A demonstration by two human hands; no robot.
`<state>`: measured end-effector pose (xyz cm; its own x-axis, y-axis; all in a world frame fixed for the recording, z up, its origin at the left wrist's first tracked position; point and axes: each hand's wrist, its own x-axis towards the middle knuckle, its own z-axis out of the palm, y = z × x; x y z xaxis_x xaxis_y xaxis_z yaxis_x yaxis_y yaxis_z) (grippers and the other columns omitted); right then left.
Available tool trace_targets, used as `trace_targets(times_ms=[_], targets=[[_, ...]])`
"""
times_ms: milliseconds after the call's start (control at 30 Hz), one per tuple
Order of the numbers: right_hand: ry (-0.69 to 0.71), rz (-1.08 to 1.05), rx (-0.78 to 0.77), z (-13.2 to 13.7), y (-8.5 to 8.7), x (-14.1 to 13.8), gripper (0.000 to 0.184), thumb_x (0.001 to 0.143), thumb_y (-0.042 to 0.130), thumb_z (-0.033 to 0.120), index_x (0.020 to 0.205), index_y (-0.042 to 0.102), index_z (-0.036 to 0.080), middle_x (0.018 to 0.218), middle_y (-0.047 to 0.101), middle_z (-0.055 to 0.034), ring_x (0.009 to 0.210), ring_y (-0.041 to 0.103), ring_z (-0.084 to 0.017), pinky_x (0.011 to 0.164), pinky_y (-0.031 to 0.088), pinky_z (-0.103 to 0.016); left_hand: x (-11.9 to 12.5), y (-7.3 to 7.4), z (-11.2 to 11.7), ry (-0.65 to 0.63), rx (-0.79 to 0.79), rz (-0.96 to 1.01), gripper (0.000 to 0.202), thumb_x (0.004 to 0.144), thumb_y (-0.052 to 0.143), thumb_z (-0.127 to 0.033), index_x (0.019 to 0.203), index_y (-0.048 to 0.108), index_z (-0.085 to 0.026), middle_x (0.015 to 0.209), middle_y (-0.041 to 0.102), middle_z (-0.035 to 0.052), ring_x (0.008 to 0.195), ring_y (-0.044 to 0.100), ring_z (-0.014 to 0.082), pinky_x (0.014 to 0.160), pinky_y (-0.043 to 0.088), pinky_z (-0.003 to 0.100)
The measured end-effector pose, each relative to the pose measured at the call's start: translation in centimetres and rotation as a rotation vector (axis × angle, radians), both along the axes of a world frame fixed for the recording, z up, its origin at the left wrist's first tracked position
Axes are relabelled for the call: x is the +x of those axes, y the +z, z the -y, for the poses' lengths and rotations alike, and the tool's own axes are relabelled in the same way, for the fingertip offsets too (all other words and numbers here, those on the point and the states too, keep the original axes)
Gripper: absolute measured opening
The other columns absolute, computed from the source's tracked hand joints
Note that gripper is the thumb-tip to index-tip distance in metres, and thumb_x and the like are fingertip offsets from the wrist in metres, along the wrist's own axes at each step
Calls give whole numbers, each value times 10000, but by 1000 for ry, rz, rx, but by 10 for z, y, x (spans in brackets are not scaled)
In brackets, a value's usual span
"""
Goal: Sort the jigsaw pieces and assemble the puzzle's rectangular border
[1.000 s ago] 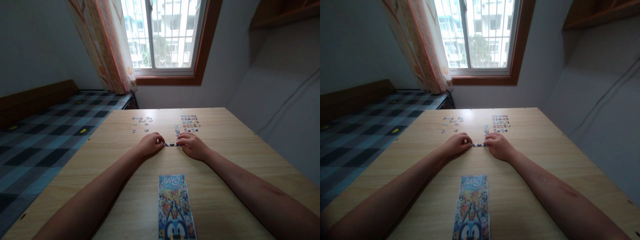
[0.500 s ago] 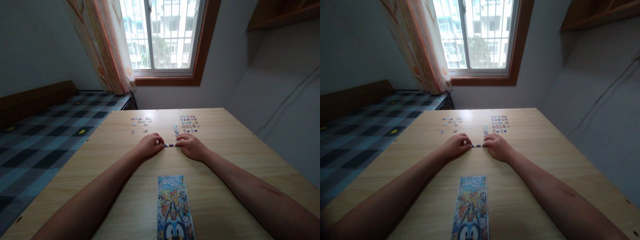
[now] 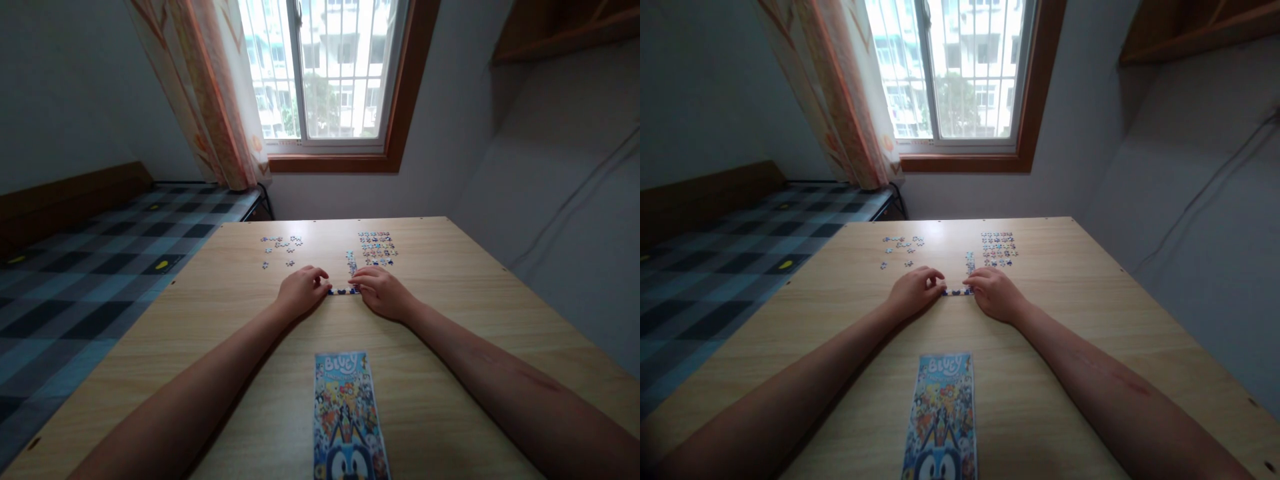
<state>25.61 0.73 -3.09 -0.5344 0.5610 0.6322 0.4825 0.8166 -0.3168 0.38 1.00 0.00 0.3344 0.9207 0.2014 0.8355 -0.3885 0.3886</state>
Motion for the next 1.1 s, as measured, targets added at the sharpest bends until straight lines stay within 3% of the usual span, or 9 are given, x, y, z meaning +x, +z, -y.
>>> trace_targets(times_ms=[167,500,800,1100], targets=[[8,22,2,-1,-1,0,333,824,549,41,1040,748,198,1089,731,-107,1030,659,-246,954,540,-454,4,-1,1,35,31,-34,216,866,665,-428,979,749,-265,939,685,11,750,608,155,664,411,277],[-13,15,-52,1,-2,1,407,831,515,39,1162,705,180,1118,725,-115,1027,656,-240,951,541,-438,1,-1,1,18,53,-29,199,905,626,-399,957,759,-260,940,683,14,752,605,150,657,389,278],[-73,20,-69,0,-4,3,287,842,543,63,940,773,202,987,737,-87,958,661,-237,894,543,-408,1,-2,4,17,62,-33,185,878,654,-401,934,766,-265,939,678,13,735,598,147,655,398,276],[-52,41,-76,0,-6,3,321,804,543,30,919,782,211,970,734,-72,935,652,-230,886,537,-406,2,-2,7,14,66,-64,181,881,644,-393,950,759,-272,965,675,18,781,618,159,686,427,277]])
